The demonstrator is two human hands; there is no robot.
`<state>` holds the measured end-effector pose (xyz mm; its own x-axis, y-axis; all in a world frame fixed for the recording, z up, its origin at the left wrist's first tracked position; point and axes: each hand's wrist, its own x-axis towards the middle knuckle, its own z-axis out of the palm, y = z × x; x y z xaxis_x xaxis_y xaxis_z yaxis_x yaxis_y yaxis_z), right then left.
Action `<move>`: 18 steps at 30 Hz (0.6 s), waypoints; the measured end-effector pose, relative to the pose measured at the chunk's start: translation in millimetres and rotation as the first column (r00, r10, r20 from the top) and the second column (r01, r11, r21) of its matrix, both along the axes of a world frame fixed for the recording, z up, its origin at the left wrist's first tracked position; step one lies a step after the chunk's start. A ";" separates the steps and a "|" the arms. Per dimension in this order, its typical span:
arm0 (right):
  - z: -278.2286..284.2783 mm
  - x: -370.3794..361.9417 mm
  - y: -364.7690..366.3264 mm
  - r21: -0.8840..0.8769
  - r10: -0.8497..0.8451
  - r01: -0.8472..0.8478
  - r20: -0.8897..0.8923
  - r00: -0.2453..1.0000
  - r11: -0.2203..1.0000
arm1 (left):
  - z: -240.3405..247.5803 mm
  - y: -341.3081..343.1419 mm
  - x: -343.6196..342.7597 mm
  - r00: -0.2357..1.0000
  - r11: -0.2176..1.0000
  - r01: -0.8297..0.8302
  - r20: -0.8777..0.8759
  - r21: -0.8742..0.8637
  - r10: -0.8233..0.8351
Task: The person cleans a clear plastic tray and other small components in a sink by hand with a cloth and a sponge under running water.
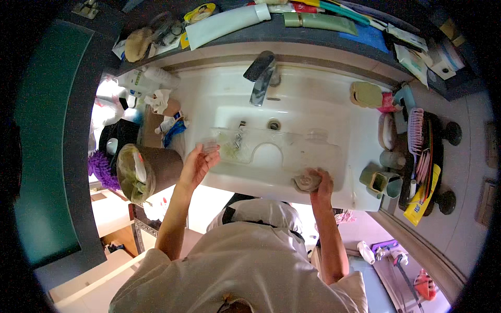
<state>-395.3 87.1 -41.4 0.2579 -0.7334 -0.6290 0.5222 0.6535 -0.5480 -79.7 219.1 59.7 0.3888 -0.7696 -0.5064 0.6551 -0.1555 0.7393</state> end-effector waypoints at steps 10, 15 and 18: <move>12.7 -1.3 1.2 0.038 0.002 -0.001 -0.032 0.999 0.999 | 23.0 -22.5 15.6 0.997 0.988 0.057 0.034 0.146 -0.063; 9.3 -6.9 2.8 -0.029 -0.016 0.017 0.008 1.000 0.999 | 33.3 -30.2 24.5 0.990 0.973 0.103 0.073 0.206 -0.120; 23.0 -4.3 2.7 -0.046 -0.013 0.013 -0.014 1.000 0.999 | 39.2 -31.9 23.1 0.984 0.961 0.118 0.099 0.249 -0.146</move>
